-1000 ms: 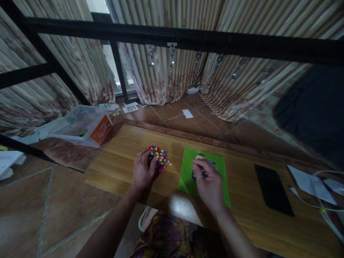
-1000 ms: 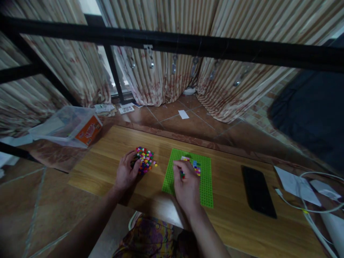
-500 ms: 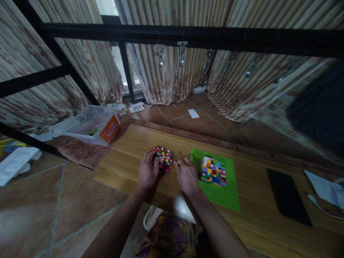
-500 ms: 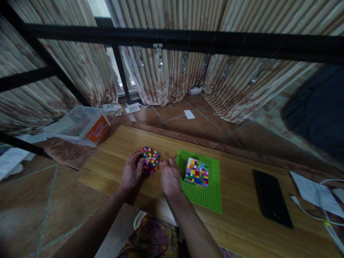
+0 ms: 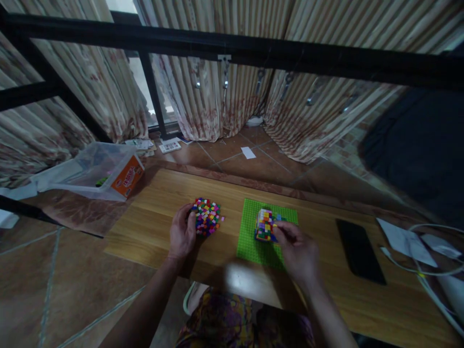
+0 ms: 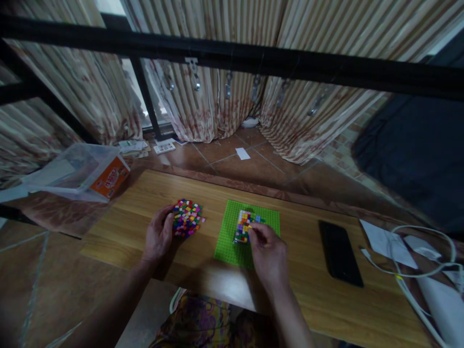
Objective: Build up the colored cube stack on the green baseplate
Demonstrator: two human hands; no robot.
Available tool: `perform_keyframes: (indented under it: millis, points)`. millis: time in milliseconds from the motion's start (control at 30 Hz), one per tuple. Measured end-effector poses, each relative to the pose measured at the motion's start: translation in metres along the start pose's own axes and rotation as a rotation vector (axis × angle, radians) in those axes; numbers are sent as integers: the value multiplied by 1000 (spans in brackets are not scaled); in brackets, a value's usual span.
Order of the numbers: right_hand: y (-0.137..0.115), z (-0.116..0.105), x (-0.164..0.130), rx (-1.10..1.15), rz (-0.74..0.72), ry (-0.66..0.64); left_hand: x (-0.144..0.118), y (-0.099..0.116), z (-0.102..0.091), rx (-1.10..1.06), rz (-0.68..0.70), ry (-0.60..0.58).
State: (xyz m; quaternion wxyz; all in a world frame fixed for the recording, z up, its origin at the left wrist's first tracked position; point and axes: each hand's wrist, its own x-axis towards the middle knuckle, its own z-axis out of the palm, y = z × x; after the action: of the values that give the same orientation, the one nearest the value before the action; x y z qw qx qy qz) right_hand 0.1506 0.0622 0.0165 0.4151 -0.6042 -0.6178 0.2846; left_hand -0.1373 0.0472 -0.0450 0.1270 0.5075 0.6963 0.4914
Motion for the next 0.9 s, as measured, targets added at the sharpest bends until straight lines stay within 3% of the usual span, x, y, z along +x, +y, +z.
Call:
perform_keyframes:
  millis: [100,400,900]
  points:
    - [13,-8,15,-165,-27,72,1,-1,0,21,7,0]
    - [16,5,31,-435,-142,34,2,1,0,38,35,4]
    - [28,-1,33,-214,25,81,1,2,0,53,24,-4]
